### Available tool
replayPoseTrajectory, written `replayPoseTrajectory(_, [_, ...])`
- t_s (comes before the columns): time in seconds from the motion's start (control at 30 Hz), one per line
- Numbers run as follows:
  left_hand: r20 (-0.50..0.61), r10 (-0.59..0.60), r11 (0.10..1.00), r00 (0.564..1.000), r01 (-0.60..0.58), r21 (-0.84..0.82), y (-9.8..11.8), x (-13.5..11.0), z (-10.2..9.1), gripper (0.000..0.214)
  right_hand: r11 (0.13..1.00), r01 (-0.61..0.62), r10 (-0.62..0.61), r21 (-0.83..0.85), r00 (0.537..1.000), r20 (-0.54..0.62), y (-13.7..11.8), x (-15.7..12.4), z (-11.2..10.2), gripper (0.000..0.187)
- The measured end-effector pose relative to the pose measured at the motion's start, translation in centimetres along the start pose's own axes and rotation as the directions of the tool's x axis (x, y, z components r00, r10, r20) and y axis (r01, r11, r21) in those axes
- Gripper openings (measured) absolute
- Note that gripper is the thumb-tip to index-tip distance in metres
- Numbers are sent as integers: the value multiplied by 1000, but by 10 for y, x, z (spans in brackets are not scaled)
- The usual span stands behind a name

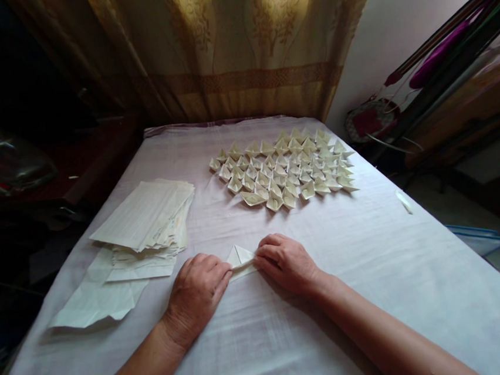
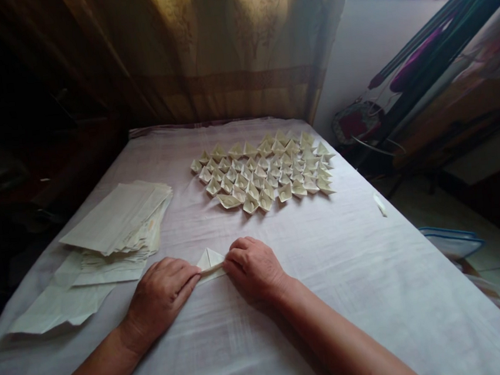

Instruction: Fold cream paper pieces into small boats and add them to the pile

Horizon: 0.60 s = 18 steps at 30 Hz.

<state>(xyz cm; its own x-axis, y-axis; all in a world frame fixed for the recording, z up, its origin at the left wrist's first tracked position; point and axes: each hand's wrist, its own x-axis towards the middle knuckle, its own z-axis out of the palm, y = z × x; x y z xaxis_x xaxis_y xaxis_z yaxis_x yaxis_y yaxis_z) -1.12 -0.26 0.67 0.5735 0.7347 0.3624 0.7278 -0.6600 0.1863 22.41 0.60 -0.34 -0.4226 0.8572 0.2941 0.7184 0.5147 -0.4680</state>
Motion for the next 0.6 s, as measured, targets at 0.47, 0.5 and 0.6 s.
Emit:
replayPoseTrajectory(0.47, [110,-249,968,962,251,-1,6,13,0,18,975,-109,88,-194,990,-114,-13,8,13,21])
replayPoseTrajectory(0.5, [116,-254,967,960,255,6,6,14,0,18,973,-114,90,-199,988,-121,-13,8,13,21])
replayPoseTrajectory(0.6, [137,-270,963,953,268,28,6,15,1,18,969,-140,114,-206,984,-135,-14,8,15,22])
